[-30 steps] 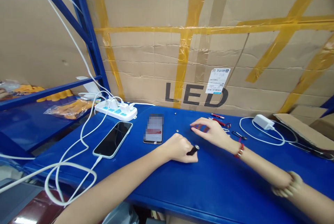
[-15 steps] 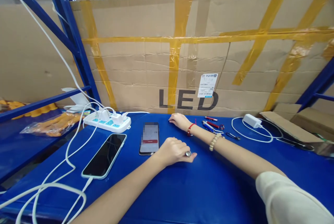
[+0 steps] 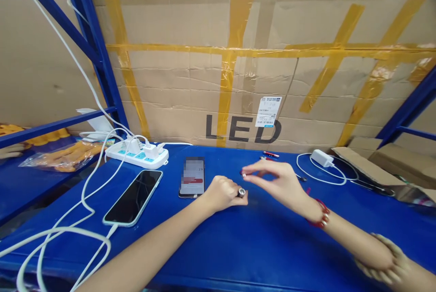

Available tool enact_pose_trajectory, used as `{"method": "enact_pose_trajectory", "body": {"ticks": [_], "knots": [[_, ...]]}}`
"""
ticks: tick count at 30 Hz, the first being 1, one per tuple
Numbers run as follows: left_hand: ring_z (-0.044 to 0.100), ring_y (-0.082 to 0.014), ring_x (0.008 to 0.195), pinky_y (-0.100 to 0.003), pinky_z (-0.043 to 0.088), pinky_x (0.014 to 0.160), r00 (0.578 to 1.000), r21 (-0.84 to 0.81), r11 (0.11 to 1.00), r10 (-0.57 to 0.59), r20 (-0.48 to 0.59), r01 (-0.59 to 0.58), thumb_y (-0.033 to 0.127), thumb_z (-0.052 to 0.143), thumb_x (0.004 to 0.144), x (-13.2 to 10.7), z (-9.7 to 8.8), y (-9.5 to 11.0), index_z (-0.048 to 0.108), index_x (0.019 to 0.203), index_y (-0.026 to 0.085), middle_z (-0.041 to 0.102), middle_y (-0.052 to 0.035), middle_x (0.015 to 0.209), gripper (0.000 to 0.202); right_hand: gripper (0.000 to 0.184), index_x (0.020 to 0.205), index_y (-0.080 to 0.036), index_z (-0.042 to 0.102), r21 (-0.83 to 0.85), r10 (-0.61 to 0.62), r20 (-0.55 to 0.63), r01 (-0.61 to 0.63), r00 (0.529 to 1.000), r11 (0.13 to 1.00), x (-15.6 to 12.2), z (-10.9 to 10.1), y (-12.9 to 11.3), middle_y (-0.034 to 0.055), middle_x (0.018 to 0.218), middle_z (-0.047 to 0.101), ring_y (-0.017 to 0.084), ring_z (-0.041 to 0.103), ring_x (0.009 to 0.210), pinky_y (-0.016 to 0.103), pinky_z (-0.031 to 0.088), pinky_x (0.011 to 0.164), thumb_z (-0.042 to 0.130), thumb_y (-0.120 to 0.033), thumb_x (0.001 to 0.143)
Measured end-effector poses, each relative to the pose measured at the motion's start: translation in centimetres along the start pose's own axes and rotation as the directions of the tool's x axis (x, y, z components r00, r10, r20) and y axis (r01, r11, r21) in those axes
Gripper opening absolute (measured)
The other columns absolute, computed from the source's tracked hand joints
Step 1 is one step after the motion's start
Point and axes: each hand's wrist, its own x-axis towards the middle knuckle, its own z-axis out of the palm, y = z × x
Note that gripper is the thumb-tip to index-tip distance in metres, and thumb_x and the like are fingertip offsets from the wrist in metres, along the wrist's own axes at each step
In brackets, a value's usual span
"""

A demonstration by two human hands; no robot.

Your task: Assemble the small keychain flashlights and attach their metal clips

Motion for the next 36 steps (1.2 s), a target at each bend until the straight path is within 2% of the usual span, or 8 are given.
{"method": "enact_pose_trajectory", "body": {"ticks": [2,4,8,13,19,26,31,36], "knots": [[0.046,-0.0077,0.032,-0.022,0.025,0.040,1.000,-0.011,1.000,-0.003,0.022,0.003,0.018,0.047,0.071,-0.1,0.0,0.1,0.041,0.038,0.017,0.048,0.0035,0.033,0.034,0.013,0.092,-0.018,0.065,-0.059,-0.192,0.091,0.198,0.977,0.978,-1.4,-0.4,-0.5,0.0042,0.082,0.069,0.014,0.063,0.075,0.026,0.053,0.068,0.058,-0.015,0.080],[0.048,-0.0078,0.033,-0.021,0.028,0.041,0.999,-0.022,1.000,-0.002,0.048,0.003,0.021,0.049,0.070,-0.1,-0.1,0.1,0.042,0.039,0.017,0.050,0.0034,0.034,0.033,0.021,0.101,-0.016,0.062,-0.091,-0.305,0.201,0.327,0.931,0.940,-2.4,-0.4,-0.2,0.0065,0.086,0.068,0.015,0.062,0.080,0.027,0.052,0.069,0.052,-0.009,0.083],[0.051,-0.0091,0.034,-0.021,0.032,0.041,0.995,-0.016,0.999,-0.027,0.096,0.029,0.022,0.050,0.066,-0.3,-0.2,0.2,0.042,0.038,0.017,0.051,0.0031,0.034,0.030,0.025,0.107,-0.016,0.058,-0.103,-0.357,0.257,0.393,0.898,0.914,-2.6,-0.1,0.8,0.0075,0.089,0.066,0.014,0.061,0.082,0.026,0.052,0.068,0.048,-0.008,0.085],[0.053,-0.0114,0.034,-0.022,0.031,0.040,0.988,0.026,0.997,-0.073,0.139,0.070,0.019,0.047,0.065,-0.5,0.1,0.2,0.038,0.035,0.017,0.051,0.0013,0.033,0.032,0.022,0.103,-0.016,0.058,-0.115,-0.372,0.188,0.397,0.909,0.911,-1.6,0.0,0.5,0.0071,0.089,0.066,0.014,0.061,0.083,0.028,0.051,0.075,0.050,-0.008,0.084],[0.054,-0.0124,0.033,-0.022,0.030,0.038,0.977,0.009,0.999,-0.049,0.208,0.049,0.030,0.049,0.069,-0.8,0.5,0.2,0.040,0.037,0.018,0.052,0.0014,0.033,0.035,0.026,0.108,-0.016,0.058,-0.066,-0.398,0.291,0.434,0.870,0.899,-1.8,0.4,-0.1,0.0081,0.092,0.066,0.015,0.061,0.086,0.026,0.053,0.071,0.046,-0.009,0.086],[0.055,-0.0132,0.035,-0.022,0.030,0.038,0.971,0.011,0.998,-0.064,0.232,0.063,0.025,0.050,0.067,-0.8,0.4,0.2,0.042,0.036,0.017,0.054,0.0004,0.035,0.033,0.026,0.109,-0.021,0.058,-0.117,-0.354,0.270,0.396,0.895,0.911,-1.9,0.2,0.1,0.0061,0.089,0.066,0.014,0.061,0.084,0.026,0.053,0.071,0.043,-0.016,0.089],[0.052,-0.0119,0.034,-0.021,0.030,0.037,0.976,0.007,0.999,-0.045,0.214,0.045,0.024,0.051,0.064,-0.7,0.4,0.2,0.043,0.036,0.017,0.051,0.0007,0.034,0.030,0.023,0.105,-0.019,0.060,-0.158,-0.364,0.280,0.417,0.888,0.895,-2.0,0.3,-0.1,0.0065,0.089,0.067,0.015,0.061,0.085,0.025,0.053,0.069,0.045,-0.017,0.088],[0.048,-0.0102,0.033,-0.022,0.029,0.037,0.980,-0.010,1.000,0.010,0.201,-0.008,0.020,0.046,0.063,-0.2,0.1,0.6,0.042,0.037,0.017,0.049,0.0010,0.033,0.026,0.020,0.102,-0.020,0.060,-0.152,-0.282,0.147,0.303,0.948,0.941,-1.3,0.3,0.6,0.0046,0.083,0.067,0.014,0.061,0.076,0.025,0.051,0.068,0.051,-0.020,0.085]]}}
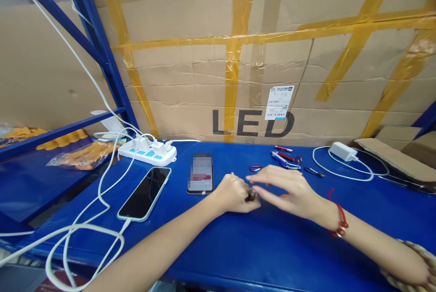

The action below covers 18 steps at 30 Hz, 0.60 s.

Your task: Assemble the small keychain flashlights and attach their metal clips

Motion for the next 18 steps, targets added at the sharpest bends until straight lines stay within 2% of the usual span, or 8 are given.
{"method": "enact_pose_trajectory", "body": {"ticks": [2,4,6,10,14,18], "knots": [[0.046,-0.0094,0.032,-0.022,0.030,0.038,0.999,-0.012,0.999,0.038,0.001,-0.038,0.018,0.044,0.062,0.2,-0.3,0.3,0.038,0.036,0.018,0.045,0.0023,0.031,0.027,0.019,0.100,-0.019,0.061,-0.057,0.054,-0.034,-0.056,0.998,0.997,0.3,0.3,1.1,0.0047,0.085,0.067,0.013,0.061,0.076,0.024,0.050,0.067,0.049,-0.020,0.085],[0.043,-0.0088,0.031,-0.022,0.030,0.037,0.996,-0.022,0.996,0.086,-0.001,-0.086,0.018,0.044,0.061,0.4,-0.7,0.7,0.036,0.036,0.018,0.042,0.0034,0.029,0.026,0.020,0.099,-0.019,0.062,-0.160,0.071,0.002,-0.070,0.997,0.985,0.6,1.0,2.3,0.0052,0.091,0.066,0.014,0.061,0.080,0.023,0.049,0.067,0.047,-0.022,0.087],[0.041,-0.0086,0.030,-0.022,0.030,0.036,0.989,-0.024,0.988,0.151,-0.007,-0.151,0.019,0.045,0.061,0.5,-0.9,1.2,0.035,0.038,0.019,0.041,0.0041,0.030,0.025,0.023,0.101,-0.019,0.062,-0.248,0.073,0.110,-0.044,0.991,0.968,0.6,2.0,3.5,0.0059,0.095,0.065,0.015,0.061,0.081,0.024,0.048,0.064,0.044,-0.025,0.088],[0.040,-0.0077,0.030,-0.022,0.031,0.035,0.964,-0.041,0.964,0.259,-0.062,-0.262,0.021,0.048,0.062,0.5,-1.0,1.8,0.035,0.038,0.019,0.041,0.0048,0.031,0.027,0.026,0.105,-0.020,0.062,-0.251,0.075,0.299,0.003,0.951,0.968,0.7,4.4,4.8,0.0064,0.097,0.063,0.016,0.059,0.084,0.025,0.048,0.065,0.045,-0.030,0.088],[0.039,-0.0073,0.030,-0.022,0.029,0.035,0.963,-0.041,0.964,0.259,-0.077,-0.263,0.021,0.049,0.062,0.5,-0.9,1.6,0.036,0.038,0.019,0.040,0.0049,0.031,0.028,0.027,0.103,-0.020,0.064,-0.208,0.161,0.336,-0.094,0.928,0.974,1.1,6.2,5.3,0.0063,0.095,0.064,0.018,0.056,0.086,0.026,0.046,0.065,0.045,-0.033,0.089],[0.037,-0.0078,0.030,-0.024,0.026,0.034,0.968,-0.056,0.974,0.210,-0.137,-0.220,0.017,0.047,0.062,0.6,-1.1,1.1,0.038,0.037,0.018,0.040,0.0044,0.031,0.026,0.023,0.093,-0.021,0.068,-0.179,0.252,0.344,-0.201,0.904,0.963,1.6,6.5,5.5,0.0053,0.089,0.066,0.017,0.056,0.083,0.025,0.044,0.064,0.048,-0.030,0.087]]}}
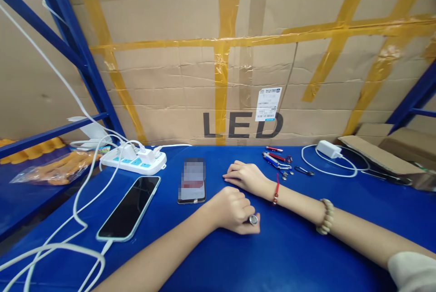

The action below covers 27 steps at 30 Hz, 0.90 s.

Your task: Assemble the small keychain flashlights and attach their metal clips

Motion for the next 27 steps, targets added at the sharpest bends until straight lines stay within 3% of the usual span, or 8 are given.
{"method": "enact_pose_trajectory", "body": {"ticks": [4,10,14,17,20,23,27], "knots": [[0.035,-0.0076,0.029,-0.024,0.025,0.034,1.000,-0.021,1.000,-0.018,-0.008,0.017,0.017,0.047,0.063,0.1,-0.1,-0.1,0.039,0.037,0.017,0.039,0.0043,0.031,0.028,0.016,0.088,-0.021,0.068,0.061,0.087,0.017,-0.088,0.996,0.994,-0.2,-0.6,-0.4,0.0038,0.087,0.067,0.016,0.057,0.084,0.023,0.044,0.064,0.053,-0.024,0.083],[0.041,-0.0083,0.032,-0.022,0.031,0.038,0.999,0.002,1.000,-0.001,0.041,0.001,0.019,0.047,0.064,0.0,0.4,-0.1,0.038,0.038,0.018,0.042,0.0044,0.033,0.027,0.011,0.082,-0.018,0.067,0.200,0.167,0.075,-0.179,0.983,0.963,-2.0,-1.7,-1.2,0.0003,0.075,0.067,0.011,0.060,0.065,0.018,0.044,0.057,0.059,-0.018,0.074],[0.039,-0.0086,0.032,-0.023,0.031,0.037,0.999,-0.025,0.999,-0.030,0.012,0.030,0.018,0.044,0.065,0.1,0.4,-0.2,0.041,0.040,0.019,0.041,0.0041,0.033,0.026,0.017,0.090,-0.020,0.065,0.238,0.210,0.078,-0.223,0.975,0.945,-4.0,-2.1,-2.0,0.0011,0.079,0.065,0.013,0.059,0.068,0.021,0.043,0.059,0.058,-0.024,0.075],[0.038,-0.0092,0.033,-0.023,0.028,0.037,0.999,-0.082,0.996,-0.029,-0.015,0.028,0.017,0.043,0.061,0.3,0.1,-0.3,0.042,0.041,0.019,0.040,0.0037,0.033,0.020,0.037,0.112,-0.019,0.056,0.199,0.248,0.043,-0.251,0.968,0.947,-5.2,-1.9,-2.8,0.0042,0.086,0.063,0.016,0.058,0.074,0.025,0.043,0.064,0.056,-0.031,0.077],[0.037,-0.0094,0.033,-0.024,0.027,0.038,0.998,-0.089,0.994,0.056,-0.008,-0.057,0.019,0.043,0.058,0.6,-0.2,-0.1,0.043,0.042,0.019,0.039,0.0039,0.034,0.016,0.055,0.129,-0.017,0.040,0.090,0.221,0.058,-0.226,0.974,0.970,-5.6,-1.7,-3.3,0.0090,0.099,0.061,0.021,0.057,0.086,0.028,0.043,0.067,0.053,-0.035,0.078],[0.036,-0.0089,0.033,-0.024,0.028,0.038,0.993,-0.124,0.986,0.106,-0.047,-0.111,0.020,0.044,0.058,1.0,-0.2,0.4,0.039,0.041,0.019,0.039,0.0042,0.035,0.018,0.053,0.131,-0.022,0.040,0.013,0.211,0.093,-0.213,0.973,0.977,-5.5,-1.6,-3.3,0.0083,0.104,0.059,0.021,0.058,0.087,0.025,0.041,0.061,0.050,-0.031,0.080],[0.034,-0.0080,0.034,-0.023,0.026,0.037,0.989,-0.167,0.978,0.105,-0.102,-0.121,0.020,0.045,0.059,1.4,0.2,1.2,0.037,0.039,0.018,0.039,0.0043,0.036,0.021,0.044,0.125,-0.027,0.048,-0.014,0.198,0.122,-0.198,0.973,0.980,-5.4,-1.6,-3.0,0.0043,0.095,0.059,0.016,0.059,0.075,0.022,0.037,0.055,0.049,-0.026,0.080]]}}
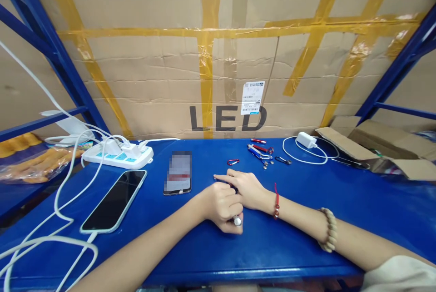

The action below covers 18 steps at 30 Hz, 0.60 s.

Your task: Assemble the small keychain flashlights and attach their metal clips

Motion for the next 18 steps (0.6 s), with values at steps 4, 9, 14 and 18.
{"method": "enact_pose_trajectory", "body": {"ticks": [4,9,14,18], "knots": [[0.033,-0.0071,0.033,-0.022,0.028,0.037,0.999,-0.014,1.000,-0.020,-0.026,0.019,0.019,0.044,0.058,0.0,0.4,0.1,0.035,0.039,0.018,0.037,0.0043,0.035,0.021,0.040,0.120,-0.028,0.053,0.064,0.024,-0.014,-0.023,1.000,0.998,0.0,0.0,-0.1,0.0027,0.093,0.059,0.014,0.058,0.072,0.021,0.036,0.055,0.050,-0.022,0.080],[0.034,-0.0078,0.033,-0.022,0.031,0.038,0.998,0.041,0.998,-0.054,0.045,0.052,0.018,0.042,0.056,-0.5,1.1,0.2,0.036,0.041,0.019,0.035,0.0049,0.034,0.017,0.030,0.096,-0.024,0.065,0.260,0.099,-0.090,-0.072,0.991,0.963,-0.1,0.1,-0.5,0.0004,0.091,0.060,0.011,0.056,0.069,0.019,0.035,0.053,0.048,-0.010,0.076],[0.035,-0.0088,0.033,-0.023,0.029,0.037,0.987,0.054,0.989,-0.141,0.081,0.137,0.017,0.041,0.058,-0.8,1.4,0.1,0.035,0.042,0.020,0.035,0.0054,0.034,0.017,0.028,0.080,-0.020,0.067,0.338,0.116,-0.115,-0.071,0.987,0.939,0.0,0.4,-0.4,0.0001,0.085,0.063,0.010,0.053,0.064,0.019,0.033,0.051,0.048,-0.003,0.071],[0.035,-0.0085,0.033,-0.023,0.027,0.038,0.975,0.045,0.977,-0.212,0.071,0.209,0.014,0.040,0.061,-0.7,1.3,0.1,0.034,0.041,0.019,0.037,0.0047,0.034,0.021,0.024,0.074,-0.018,0.067,0.355,0.100,-0.127,-0.050,0.987,0.934,0.0,0.6,0.0,0.0013,0.087,0.064,0.011,0.055,0.068,0.020,0.035,0.055,0.049,-0.002,0.068]]}}
